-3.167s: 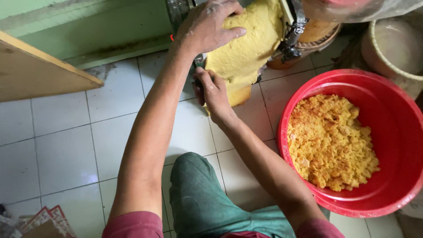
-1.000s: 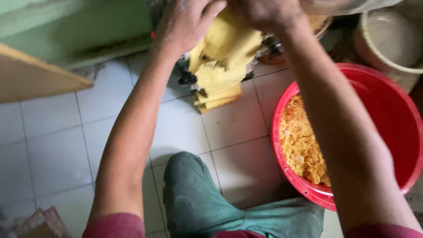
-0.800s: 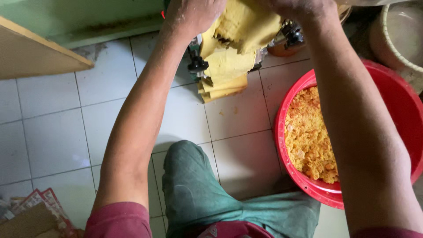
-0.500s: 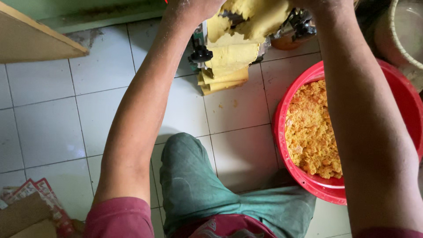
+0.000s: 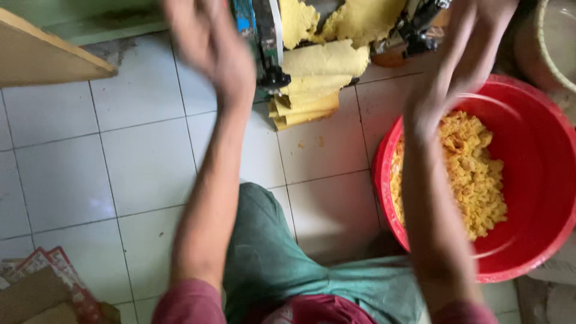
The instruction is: The person sits on the floor and feeds yellow dough through a manual roller machine, guiding the sheet as it passes between the rollers. They fold the flattened sheet, place it back into the machine, and repeat the rolling, with a red basin of dough pieces beside them.
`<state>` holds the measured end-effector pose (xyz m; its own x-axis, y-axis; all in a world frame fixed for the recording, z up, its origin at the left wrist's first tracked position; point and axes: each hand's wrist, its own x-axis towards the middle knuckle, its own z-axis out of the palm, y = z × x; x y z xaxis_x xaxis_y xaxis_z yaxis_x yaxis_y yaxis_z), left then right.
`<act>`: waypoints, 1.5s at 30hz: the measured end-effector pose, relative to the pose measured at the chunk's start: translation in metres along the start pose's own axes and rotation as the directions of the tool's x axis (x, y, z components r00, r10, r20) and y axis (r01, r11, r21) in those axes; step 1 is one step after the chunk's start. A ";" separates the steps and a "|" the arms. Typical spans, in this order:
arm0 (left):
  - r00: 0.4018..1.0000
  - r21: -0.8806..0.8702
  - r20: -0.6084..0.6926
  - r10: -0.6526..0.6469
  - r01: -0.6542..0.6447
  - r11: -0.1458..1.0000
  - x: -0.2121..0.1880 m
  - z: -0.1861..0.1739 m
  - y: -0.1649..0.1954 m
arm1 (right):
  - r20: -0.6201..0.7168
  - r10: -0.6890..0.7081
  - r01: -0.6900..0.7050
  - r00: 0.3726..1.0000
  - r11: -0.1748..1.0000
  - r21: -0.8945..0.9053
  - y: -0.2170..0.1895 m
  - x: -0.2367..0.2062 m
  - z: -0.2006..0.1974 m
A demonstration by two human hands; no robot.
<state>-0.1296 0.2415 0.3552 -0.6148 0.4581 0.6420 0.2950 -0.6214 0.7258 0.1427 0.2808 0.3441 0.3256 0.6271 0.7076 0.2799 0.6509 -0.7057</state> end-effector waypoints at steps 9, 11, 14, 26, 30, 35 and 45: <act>0.634 -0.102 -0.015 -0.773 0.768 0.632 -0.227 -0.080 -0.108 | 0.328 0.763 -0.767 0.558 0.625 -0.149 0.051 -0.224 -0.066; 0.562 -0.176 0.023 -0.827 0.817 0.550 -0.240 -0.071 -0.123 | 0.318 0.820 -0.836 0.476 0.534 -0.127 0.067 -0.222 -0.063; 0.539 -0.247 0.084 -0.838 0.826 0.507 -0.235 -0.045 -0.138 | 0.301 0.831 -0.851 0.468 0.516 -0.099 0.097 -0.203 -0.051; 0.631 -0.254 -0.145 -0.762 0.720 0.645 -0.214 0.012 -0.130 | 0.476 0.650 -0.778 0.593 0.615 0.128 0.118 -0.147 0.013; 0.494 -0.164 -0.188 -0.849 0.836 0.523 -0.206 0.008 -0.131 | 0.497 0.626 -0.756 0.601 0.647 0.099 0.121 -0.146 0.008; 0.444 -0.130 -0.098 -0.891 0.882 0.453 -0.205 -0.007 -0.115 | 0.475 0.665 -0.773 0.576 0.632 0.054 0.123 -0.154 0.002; 0.332 -0.193 -0.035 -0.943 0.923 0.332 -0.226 -0.029 -0.099 | 0.437 0.747 -0.844 0.501 0.533 0.057 0.119 -0.179 -0.009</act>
<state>-0.0410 0.1814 0.1314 -0.5076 0.7156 -0.4799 -0.6106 0.0942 0.7863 0.1259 0.2416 0.1329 -0.0227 0.9875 -0.1561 -0.1771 -0.1577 -0.9715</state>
